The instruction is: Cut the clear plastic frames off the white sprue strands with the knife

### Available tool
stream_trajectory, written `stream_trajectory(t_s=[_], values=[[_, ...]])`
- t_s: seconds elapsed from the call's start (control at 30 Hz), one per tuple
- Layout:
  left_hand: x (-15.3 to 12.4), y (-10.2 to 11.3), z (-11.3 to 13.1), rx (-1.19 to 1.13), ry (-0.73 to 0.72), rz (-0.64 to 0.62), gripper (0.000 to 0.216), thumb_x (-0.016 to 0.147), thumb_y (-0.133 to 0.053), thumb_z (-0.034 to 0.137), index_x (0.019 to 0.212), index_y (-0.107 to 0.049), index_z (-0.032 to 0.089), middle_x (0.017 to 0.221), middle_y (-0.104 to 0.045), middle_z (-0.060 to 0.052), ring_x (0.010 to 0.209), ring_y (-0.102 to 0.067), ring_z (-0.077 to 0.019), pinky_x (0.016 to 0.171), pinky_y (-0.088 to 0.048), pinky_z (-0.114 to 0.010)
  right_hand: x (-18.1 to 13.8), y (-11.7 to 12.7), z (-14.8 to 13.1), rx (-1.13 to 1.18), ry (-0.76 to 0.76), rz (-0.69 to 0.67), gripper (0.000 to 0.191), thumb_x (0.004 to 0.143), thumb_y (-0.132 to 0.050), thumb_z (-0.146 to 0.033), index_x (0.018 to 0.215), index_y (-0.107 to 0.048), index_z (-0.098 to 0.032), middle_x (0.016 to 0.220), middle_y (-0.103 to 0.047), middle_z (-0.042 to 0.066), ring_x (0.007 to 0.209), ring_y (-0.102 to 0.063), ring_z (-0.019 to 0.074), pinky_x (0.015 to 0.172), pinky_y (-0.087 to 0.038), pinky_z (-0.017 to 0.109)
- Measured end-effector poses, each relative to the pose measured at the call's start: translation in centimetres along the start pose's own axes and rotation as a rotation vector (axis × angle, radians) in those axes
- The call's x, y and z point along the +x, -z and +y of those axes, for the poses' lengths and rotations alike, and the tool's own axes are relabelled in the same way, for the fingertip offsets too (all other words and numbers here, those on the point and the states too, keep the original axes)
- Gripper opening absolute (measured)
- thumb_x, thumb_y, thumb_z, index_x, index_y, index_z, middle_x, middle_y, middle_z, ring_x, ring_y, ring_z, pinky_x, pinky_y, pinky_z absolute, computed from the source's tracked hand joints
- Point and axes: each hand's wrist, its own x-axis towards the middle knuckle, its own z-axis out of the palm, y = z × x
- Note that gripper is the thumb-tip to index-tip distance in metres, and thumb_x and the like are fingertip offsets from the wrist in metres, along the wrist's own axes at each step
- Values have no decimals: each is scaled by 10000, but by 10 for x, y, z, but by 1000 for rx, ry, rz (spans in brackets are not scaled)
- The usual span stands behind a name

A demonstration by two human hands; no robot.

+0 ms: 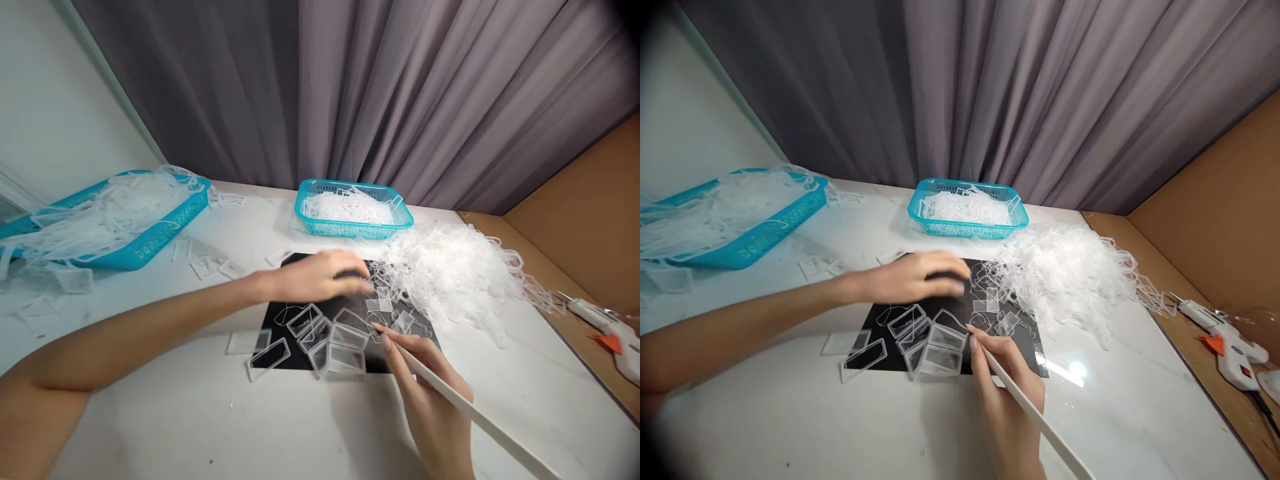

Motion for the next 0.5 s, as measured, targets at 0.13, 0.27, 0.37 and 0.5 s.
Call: stream_trajectory(t_s=[0.13,0.27,0.37,0.5], values=[[-23,-22,10,-198,83,-250,330,769,-657,353,1057,-638,192,1020,-672,-58,974,-579,-193,824,-417,-287,2,3,-5,100,-95,7,192,733,-641,-383,751,-714,-206,831,-738,70,808,-680,255,622,-542,306],[-26,-35,8,-370,193,-286,179,782,-631,273,919,-682,171,860,-693,-26,782,-614,-147,681,-427,-224,7,7,1,155,-174,-80,216,700,-676,-406,748,-716,-199,873,-739,84,852,-674,270,681,-540,333],[-26,-39,8,-396,259,-300,143,779,-613,238,873,-695,169,823,-692,-18,748,-607,-141,652,-422,-216,10,8,6,191,-226,-103,213,688,-693,-405,739,-709,-199,895,-737,79,904,-658,270,731,-522,337],[-29,-41,8,-418,266,-304,145,778,-603,235,874,-699,185,841,-682,-10,766,-593,-133,689,-427,-222,13,8,8,229,-262,-88,204,674,-710,-411,712,-696,-211,899,-735,56,928,-641,254,777,-491,341]])
